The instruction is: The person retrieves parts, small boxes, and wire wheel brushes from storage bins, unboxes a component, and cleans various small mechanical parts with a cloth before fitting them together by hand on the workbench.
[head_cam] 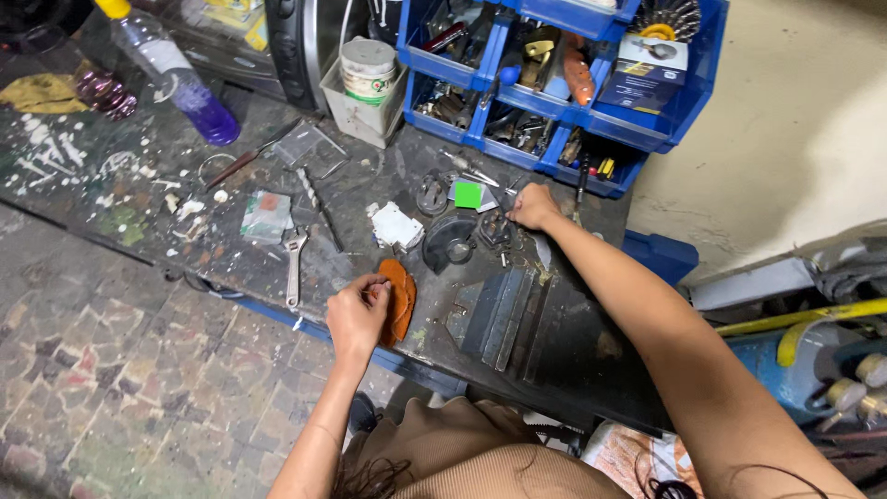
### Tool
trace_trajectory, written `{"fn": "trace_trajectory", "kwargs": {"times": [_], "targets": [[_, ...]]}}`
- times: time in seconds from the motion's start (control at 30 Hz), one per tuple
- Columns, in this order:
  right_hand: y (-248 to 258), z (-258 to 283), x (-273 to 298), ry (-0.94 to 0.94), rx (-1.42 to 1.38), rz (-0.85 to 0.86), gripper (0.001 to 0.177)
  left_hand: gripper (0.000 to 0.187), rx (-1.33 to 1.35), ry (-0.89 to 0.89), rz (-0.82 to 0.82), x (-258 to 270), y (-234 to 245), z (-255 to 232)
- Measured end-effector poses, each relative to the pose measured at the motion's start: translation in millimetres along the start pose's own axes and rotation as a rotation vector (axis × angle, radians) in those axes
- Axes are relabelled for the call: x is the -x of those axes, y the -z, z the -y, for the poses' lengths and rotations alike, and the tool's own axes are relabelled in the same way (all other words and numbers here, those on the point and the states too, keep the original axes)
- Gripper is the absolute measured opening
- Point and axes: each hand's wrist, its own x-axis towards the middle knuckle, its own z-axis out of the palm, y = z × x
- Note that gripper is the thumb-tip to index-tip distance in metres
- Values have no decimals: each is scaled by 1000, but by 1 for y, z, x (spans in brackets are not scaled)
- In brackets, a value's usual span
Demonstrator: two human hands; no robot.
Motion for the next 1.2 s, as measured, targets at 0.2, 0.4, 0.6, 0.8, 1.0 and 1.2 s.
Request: {"fn": "trace_trajectory", "kwargs": {"times": [0.2,0.4,0.6,0.8,1.0,1.2], "targets": [[-20,-12,-10,-34,-43,4,14,18,8,9,-44,10,9,2],[-7,-15,8,-129,-418,-30,19,19,29,-12,-33,9,4,-4],[59,31,78,-5,-609,-84,20,19,52,-27,-1,11,-7,-17],[105,108,161,-94,-1085,197,14,25,222,-76,111,3,-26,-36],[94,179,227,168,-1851,716,14,31,753,-213,466,-13,-48,-82],[95,231,253,153,-1857,601,21,23,1004,-151,563,-21,-26,-89]]}}
